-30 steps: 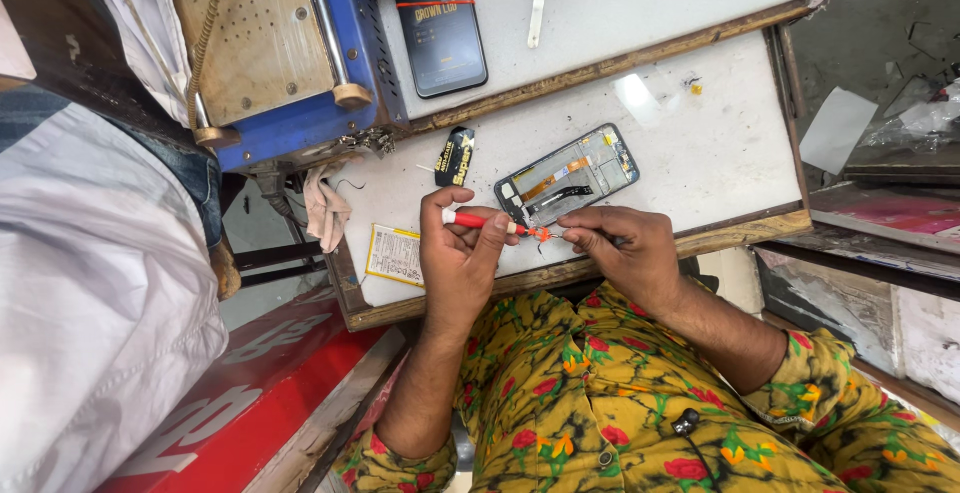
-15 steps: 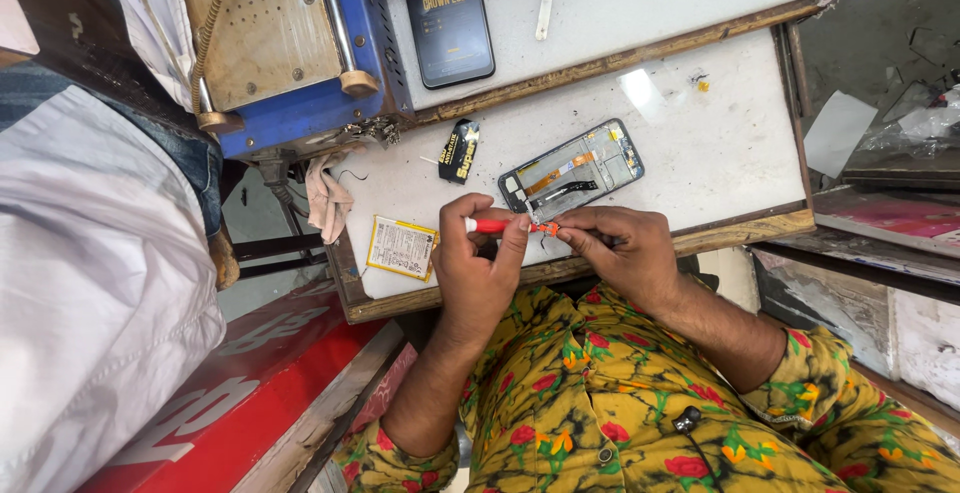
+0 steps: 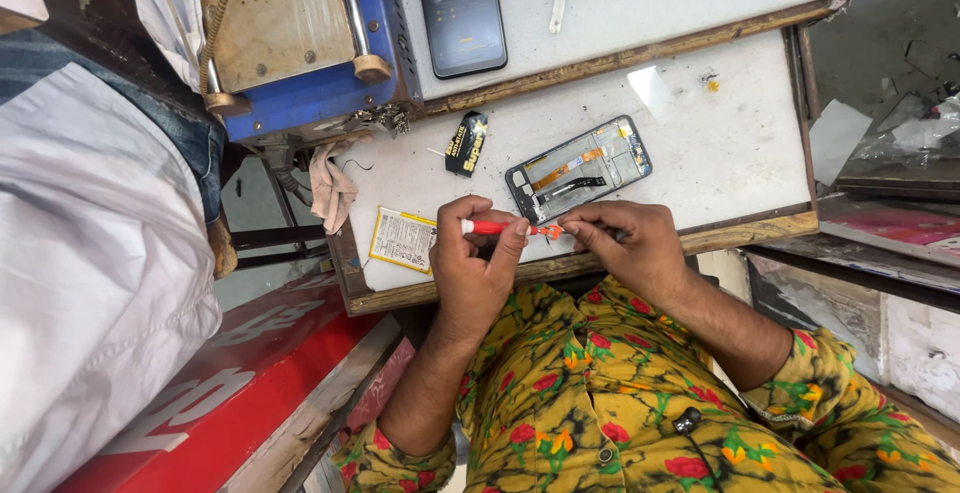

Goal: The person removes the back cover and battery from a smartphone, then uses a brush and a small screwdriver to clean the interior. The person handles the phone, battery, and tools throughout the process.

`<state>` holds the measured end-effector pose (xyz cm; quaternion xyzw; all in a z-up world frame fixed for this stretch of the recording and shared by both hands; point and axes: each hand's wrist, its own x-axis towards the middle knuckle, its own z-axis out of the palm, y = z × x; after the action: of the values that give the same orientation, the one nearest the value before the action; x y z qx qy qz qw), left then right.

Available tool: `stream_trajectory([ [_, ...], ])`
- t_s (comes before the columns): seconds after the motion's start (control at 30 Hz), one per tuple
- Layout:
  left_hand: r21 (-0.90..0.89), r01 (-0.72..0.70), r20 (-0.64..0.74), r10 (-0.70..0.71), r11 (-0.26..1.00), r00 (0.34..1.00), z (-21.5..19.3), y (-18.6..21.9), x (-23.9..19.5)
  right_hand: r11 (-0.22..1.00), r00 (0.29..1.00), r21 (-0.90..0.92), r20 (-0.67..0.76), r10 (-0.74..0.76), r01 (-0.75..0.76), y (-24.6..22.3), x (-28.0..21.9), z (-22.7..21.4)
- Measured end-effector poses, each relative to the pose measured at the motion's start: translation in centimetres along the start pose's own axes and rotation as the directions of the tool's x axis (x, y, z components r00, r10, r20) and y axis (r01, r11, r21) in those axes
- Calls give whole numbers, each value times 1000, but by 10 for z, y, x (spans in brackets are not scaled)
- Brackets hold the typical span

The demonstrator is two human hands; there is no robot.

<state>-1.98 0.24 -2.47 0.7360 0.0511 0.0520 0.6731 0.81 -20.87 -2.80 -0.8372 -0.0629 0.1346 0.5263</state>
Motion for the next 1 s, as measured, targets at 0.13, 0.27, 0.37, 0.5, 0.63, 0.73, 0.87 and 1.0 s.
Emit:
stream_trajectory([
  [0.13, -51, 49, -44, -51, 997, 998, -10, -5, 1, 936, 982, -306, -12, -186, 174, -3, 1, -6],
  [0.27, -153, 58, -105, -75, 987, 992, -28, -5, 2, 878, 962, -402, 26, -272, 259, -11, 3, -9],
  [0.37, -128, 5, -162, -26, 992, 987, -42, 0, 2, 817, 909, -420, 53, -413, 396, -24, 8, 3],
  [0.5, -66, 7, -209, -20, 998, 978, -51, 7, 3, 781, 891, -455, 68, -449, 428, -45, 25, 30],
  [0.63, -79, 3, -211, -19, 997, 977, -55, 12, 6, 762, 906, -498, 146, -398, 414, -65, 42, 43],
  [0.73, -138, 51, -198, -78, 989, 977, -56, 9, 5, 811, 904, -405, 121, -409, 422, -72, 44, 44],
  [0.87, -267, 86, -162, -133, 960, 978, -58, 4, 4, 933, 952, -199, 129, -277, 298, -73, 43, 39],
  [1.0, -306, 83, -127, -128, 948, 984, -55, 3, 7, 962, 964, -133, 155, -217, 238, -70, 43, 36],
])
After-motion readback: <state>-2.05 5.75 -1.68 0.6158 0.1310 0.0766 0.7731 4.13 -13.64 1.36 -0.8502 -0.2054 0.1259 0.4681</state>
